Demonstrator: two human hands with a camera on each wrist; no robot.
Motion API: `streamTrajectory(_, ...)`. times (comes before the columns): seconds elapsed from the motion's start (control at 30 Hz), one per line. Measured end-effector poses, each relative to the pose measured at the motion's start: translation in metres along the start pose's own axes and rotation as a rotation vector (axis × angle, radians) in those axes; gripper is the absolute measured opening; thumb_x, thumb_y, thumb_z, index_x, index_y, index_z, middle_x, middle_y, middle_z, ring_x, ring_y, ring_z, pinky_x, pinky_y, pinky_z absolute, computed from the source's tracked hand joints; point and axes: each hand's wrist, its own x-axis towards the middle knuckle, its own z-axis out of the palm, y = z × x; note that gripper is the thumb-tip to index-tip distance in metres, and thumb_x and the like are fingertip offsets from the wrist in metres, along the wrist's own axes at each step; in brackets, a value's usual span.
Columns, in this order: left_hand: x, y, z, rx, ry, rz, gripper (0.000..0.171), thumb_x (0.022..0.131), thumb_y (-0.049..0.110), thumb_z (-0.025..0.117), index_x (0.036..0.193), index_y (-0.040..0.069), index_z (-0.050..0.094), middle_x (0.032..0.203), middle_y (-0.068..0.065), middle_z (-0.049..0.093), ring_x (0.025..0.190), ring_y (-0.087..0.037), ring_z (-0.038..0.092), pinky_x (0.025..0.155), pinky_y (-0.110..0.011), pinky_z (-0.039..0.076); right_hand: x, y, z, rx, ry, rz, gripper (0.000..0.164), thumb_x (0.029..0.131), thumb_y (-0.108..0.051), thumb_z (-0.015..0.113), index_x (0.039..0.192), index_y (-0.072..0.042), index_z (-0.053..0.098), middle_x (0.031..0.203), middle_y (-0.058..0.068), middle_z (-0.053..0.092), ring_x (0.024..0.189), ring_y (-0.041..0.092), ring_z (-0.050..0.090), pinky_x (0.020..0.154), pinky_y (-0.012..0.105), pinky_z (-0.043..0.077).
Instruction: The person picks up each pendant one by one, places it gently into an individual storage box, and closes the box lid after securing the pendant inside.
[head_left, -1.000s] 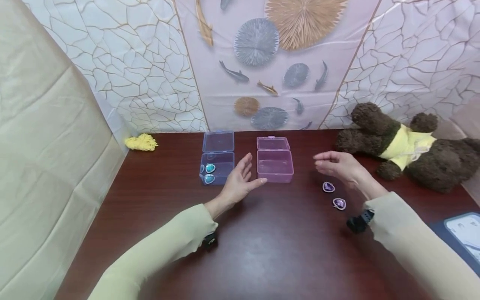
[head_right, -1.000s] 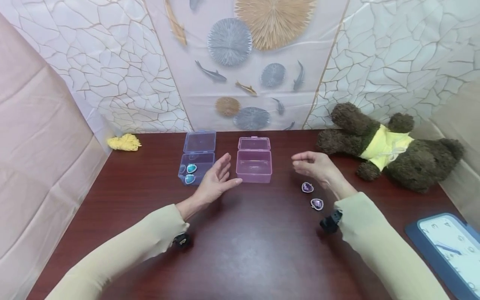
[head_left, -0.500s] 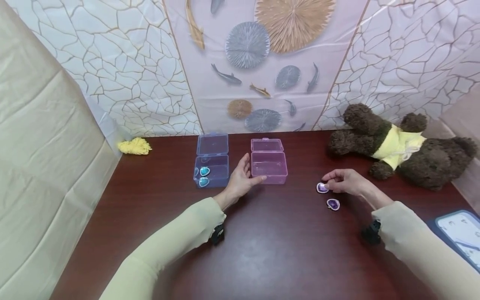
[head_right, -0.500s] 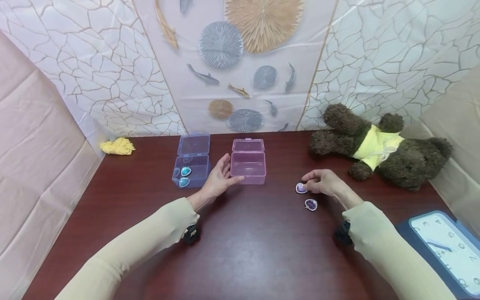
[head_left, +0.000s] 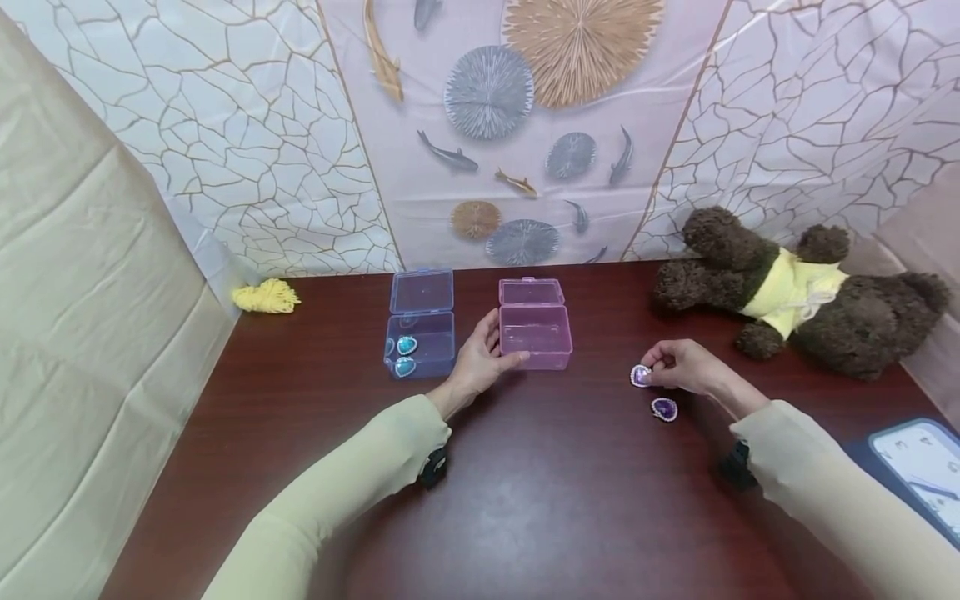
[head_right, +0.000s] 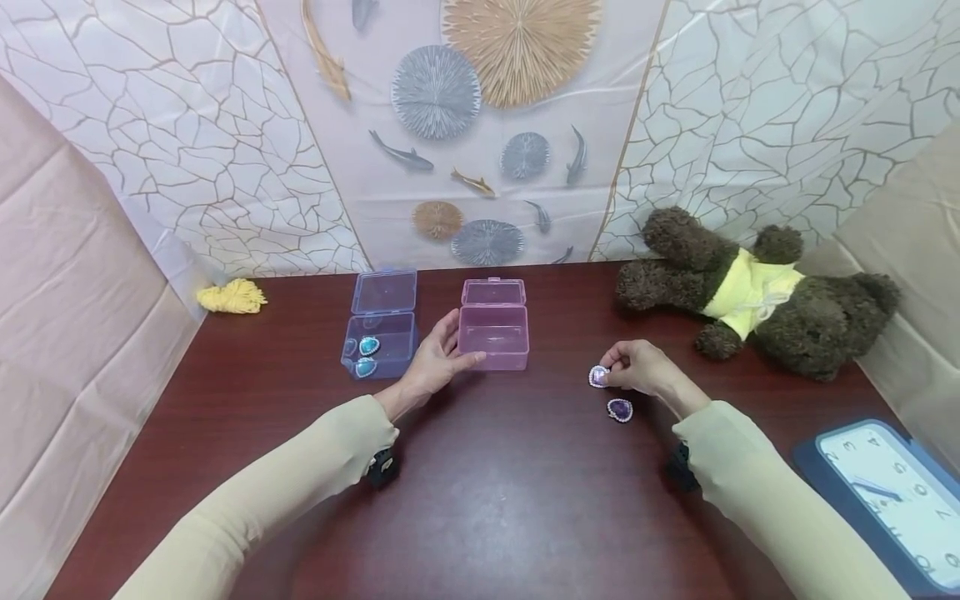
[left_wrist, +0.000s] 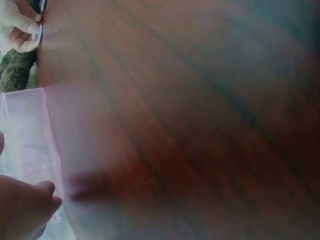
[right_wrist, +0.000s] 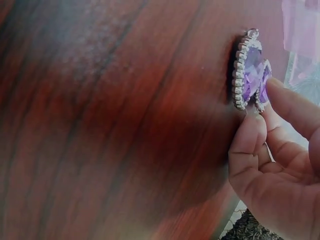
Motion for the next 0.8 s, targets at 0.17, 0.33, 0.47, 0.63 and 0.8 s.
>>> streamTrajectory(0.17, 0.003, -0.004, 0.0, 0.024, 0.017, -0.011, 0.083, 0.08, 0.0, 0.072, 0.148, 0.005, 0.025, 0.15, -0.011, 0.034, 0.137, -0.023, 0.034, 0.11, -0.035, 0.034, 0.0, -0.001, 0.0, -0.017, 0.003, 0.018, 0.024, 0.079, 0.0, 0.07, 0.09, 0.014, 0.055, 0.066, -0.002, 0.051, 0.055, 0.001, 0.045, 0.05, 0.019, 0.042)
streamTrajectory(0.33, 0.002, -0.005, 0.003, 0.016, 0.02, 0.003, 0.079, 0.081, -0.001, 0.07, 0.147, 0.005, 0.027, 0.149, -0.012, 0.036, 0.136, -0.024, 0.036, 0.109, -0.035, 0.036, 0.001, -0.004, -0.001, 0.037, -0.004, 0.018, 0.023, 0.081, 0.002, 0.066, 0.092, 0.015, 0.05, 0.067, -0.002, 0.054, 0.058, 0.001, 0.05, 0.051, 0.022, 0.048)
streamTrajectory(0.47, 0.001, -0.004, 0.005, 0.012, 0.02, 0.014, 0.077, 0.081, -0.001, 0.069, 0.146, 0.004, 0.028, 0.149, -0.013, 0.036, 0.136, -0.025, 0.035, 0.109, -0.036, 0.035, 0.008, -0.017, -0.002, 0.268, 0.031, 0.007, 0.016, 0.086, 0.006, 0.059, 0.094, 0.013, 0.048, 0.069, -0.005, 0.059, 0.063, 0.001, 0.059, 0.057, 0.022, 0.055)
streamTrajectory(0.63, 0.001, -0.004, 0.007, 0.003, 0.035, 0.027, 0.077, 0.082, -0.002, 0.069, 0.147, 0.003, 0.027, 0.149, -0.014, 0.035, 0.137, -0.025, 0.034, 0.11, -0.036, 0.033, 0.03, -0.056, 0.008, 0.549, 0.074, -0.039, 0.011, 0.089, 0.005, 0.057, 0.098, 0.007, 0.05, 0.077, -0.003, 0.063, 0.071, 0.005, 0.065, 0.07, 0.024, 0.058)
streamTrajectory(0.8, 0.0, -0.006, 0.01, -0.004, 0.043, 0.024, 0.077, 0.083, -0.001, 0.067, 0.147, 0.003, 0.025, 0.151, -0.014, 0.032, 0.138, -0.026, 0.032, 0.11, -0.035, 0.033, 0.058, -0.092, 0.034, 0.502, 0.025, -0.043, 0.024, 0.09, 0.003, 0.057, 0.109, 0.015, 0.048, 0.082, 0.0, 0.06, 0.071, 0.007, 0.063, 0.073, 0.025, 0.058)
